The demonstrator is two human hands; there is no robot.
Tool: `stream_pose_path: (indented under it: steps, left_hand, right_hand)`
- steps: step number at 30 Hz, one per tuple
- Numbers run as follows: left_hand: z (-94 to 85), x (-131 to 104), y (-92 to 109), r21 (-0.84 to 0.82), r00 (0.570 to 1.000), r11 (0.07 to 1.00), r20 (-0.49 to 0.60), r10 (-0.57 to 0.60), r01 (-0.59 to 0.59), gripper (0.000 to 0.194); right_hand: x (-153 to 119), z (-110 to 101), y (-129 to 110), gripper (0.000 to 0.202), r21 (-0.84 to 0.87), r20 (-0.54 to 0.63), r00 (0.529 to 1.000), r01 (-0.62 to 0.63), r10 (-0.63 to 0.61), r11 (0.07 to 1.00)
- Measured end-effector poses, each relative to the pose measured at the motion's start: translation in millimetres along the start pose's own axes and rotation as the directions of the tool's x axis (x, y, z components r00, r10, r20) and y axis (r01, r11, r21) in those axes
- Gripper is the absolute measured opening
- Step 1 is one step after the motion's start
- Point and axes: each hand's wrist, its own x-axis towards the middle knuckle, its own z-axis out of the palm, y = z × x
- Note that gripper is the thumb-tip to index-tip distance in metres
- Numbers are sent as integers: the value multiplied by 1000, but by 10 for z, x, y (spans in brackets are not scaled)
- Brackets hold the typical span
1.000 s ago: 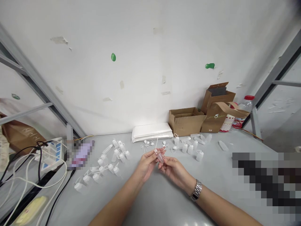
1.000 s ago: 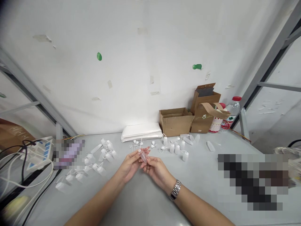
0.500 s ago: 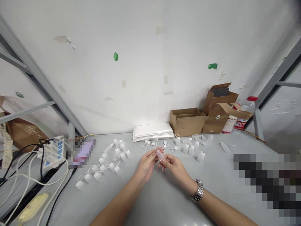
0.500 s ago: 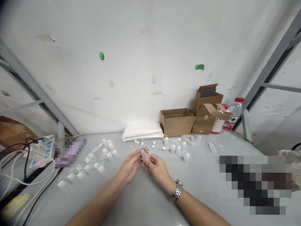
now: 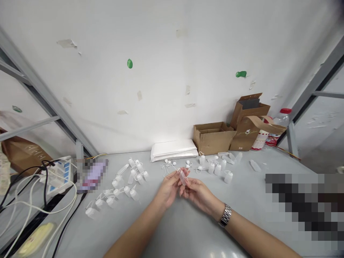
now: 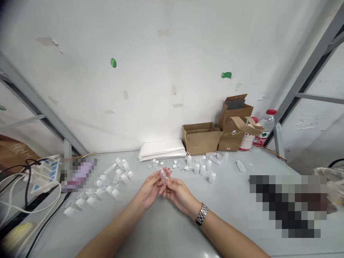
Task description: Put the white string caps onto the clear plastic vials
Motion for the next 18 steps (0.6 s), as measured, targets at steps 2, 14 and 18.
stream_pose_path:
  steps: [2,14,18]
  left_hand:
    - [3,-2,10,34,1000,999,-13,4,-4,33]
    - [27,1,3,135,996,987,32,88,-91,27]
    - [55,-24,-31,131,997,989,-4,73,-72,28]
  right_hand:
    - [3,7,15,33,25,8,1000,-20,20,999]
    - [20,-24,25,30,-215,-123,985,89,-117,973]
    - [25,-29,64,27,-21,-32,999,36,-36,999]
